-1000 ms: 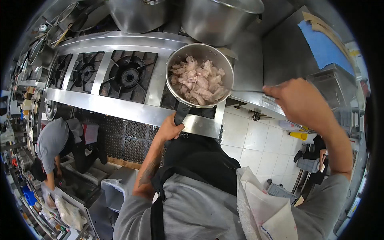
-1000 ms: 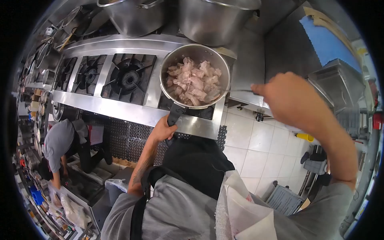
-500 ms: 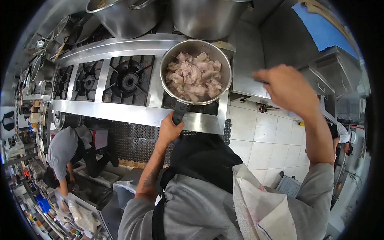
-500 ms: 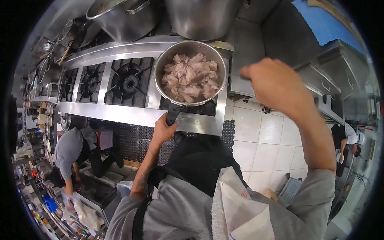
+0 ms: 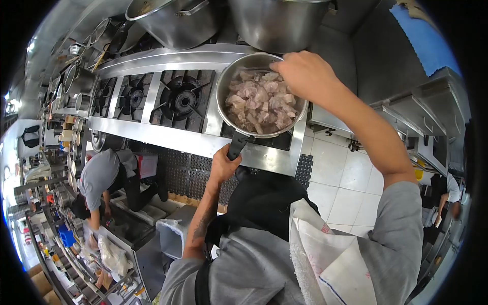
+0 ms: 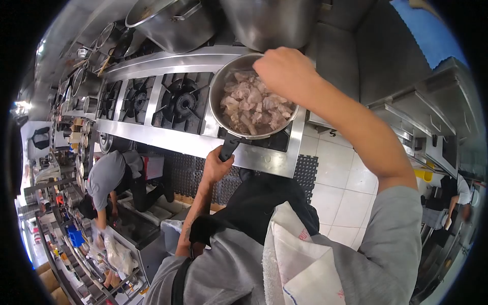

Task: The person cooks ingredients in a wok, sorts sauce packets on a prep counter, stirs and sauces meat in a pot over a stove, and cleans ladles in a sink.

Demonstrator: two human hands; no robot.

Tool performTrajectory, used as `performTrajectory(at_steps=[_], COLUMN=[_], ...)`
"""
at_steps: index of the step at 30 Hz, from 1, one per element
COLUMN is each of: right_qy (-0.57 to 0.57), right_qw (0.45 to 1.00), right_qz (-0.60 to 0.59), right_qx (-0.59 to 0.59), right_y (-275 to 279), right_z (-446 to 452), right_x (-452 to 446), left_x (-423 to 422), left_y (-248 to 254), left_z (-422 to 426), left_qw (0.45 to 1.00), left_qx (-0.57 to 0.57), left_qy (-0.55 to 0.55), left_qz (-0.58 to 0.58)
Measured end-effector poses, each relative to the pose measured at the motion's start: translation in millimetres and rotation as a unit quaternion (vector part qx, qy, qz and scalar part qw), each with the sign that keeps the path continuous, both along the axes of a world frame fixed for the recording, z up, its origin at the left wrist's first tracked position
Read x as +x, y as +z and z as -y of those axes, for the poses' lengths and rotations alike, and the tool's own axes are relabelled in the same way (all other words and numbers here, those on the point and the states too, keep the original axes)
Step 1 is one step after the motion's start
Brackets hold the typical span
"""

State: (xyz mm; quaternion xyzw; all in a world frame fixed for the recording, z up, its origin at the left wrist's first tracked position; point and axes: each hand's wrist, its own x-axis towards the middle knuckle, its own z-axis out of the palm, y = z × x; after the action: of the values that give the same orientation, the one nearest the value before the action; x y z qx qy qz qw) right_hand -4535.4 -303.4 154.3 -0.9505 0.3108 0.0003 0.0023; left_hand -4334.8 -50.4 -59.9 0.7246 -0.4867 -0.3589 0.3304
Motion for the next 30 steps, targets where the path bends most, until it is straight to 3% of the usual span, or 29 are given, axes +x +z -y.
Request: performTrajectory(at_steps=[2, 4, 7, 11, 13, 16, 19, 21, 26, 28, 30], right_qy=[0.013, -0.074, -0.127, -0.082, 0.018, 0.056, 0.023, -0.060, -0.102, -0.128, -0.135], right_qw=[1.000, 0.994, 0.990, 0.996, 0.999, 0.997, 0.996, 0.990, 0.991, 0.985, 0.980], right_qz=[0.009, -0.056, -0.014, 0.009, 0.018, -0.040, -0.045, -0.072, -0.051, -0.077, -0.075], right_qx=[-0.020, 0.050, 0.065, 0.039, 0.045, 0.044, 0.069, 0.103, 0.068, 0.089, 0.128], right_y=[-15.0, -42.8, -3.4, 21.2, 14.8, -49.2, -67.4, -31.1, 87.6, 76.5, 30.5], right_z=[13.8, 35.7, 18.5, -33.2, -52.7, -60.0, -66.3, -79.6, -136.0, -148.4, -153.4], right_x=[-6.3, -20.6, -54.7, -62.4, -53.7, -52.2, -113.8, -133.0, -124.3, -116.2, -108.2], left_x=[-0.5, -2.3, -4.9, -4.0, -6.3, -2.9, -0.2, 0.1, 2.2, 4.7, 8.0], left_y=[2.4, 14.9, 12.5, 13.1, 22.7, 9.3, 8.8, 9.2, 11.0, 11.4, -2.5], left_z=[-2.2, 1.9, 7.1, 0.4, 3.9, 0.7, -0.4, -2.9, -6.5, -10.0, -14.0], left_qw=[0.997, 0.996, 0.996, 0.997, 0.990, 0.999, 0.998, 0.998, 0.998, 0.988, 0.986], left_qx=[0.050, 0.082, 0.061, 0.071, 0.125, 0.044, 0.047, 0.056, 0.033, -0.014, -0.024], left_qy=[0.015, 0.020, 0.038, 0.033, 0.039, 0.006, 0.010, 0.010, 0.004, -0.005, -0.007], left_qz=[-0.048, -0.028, -0.042, -0.026, -0.048, -0.030, -0.036, -0.022, -0.062, -0.154, -0.167])
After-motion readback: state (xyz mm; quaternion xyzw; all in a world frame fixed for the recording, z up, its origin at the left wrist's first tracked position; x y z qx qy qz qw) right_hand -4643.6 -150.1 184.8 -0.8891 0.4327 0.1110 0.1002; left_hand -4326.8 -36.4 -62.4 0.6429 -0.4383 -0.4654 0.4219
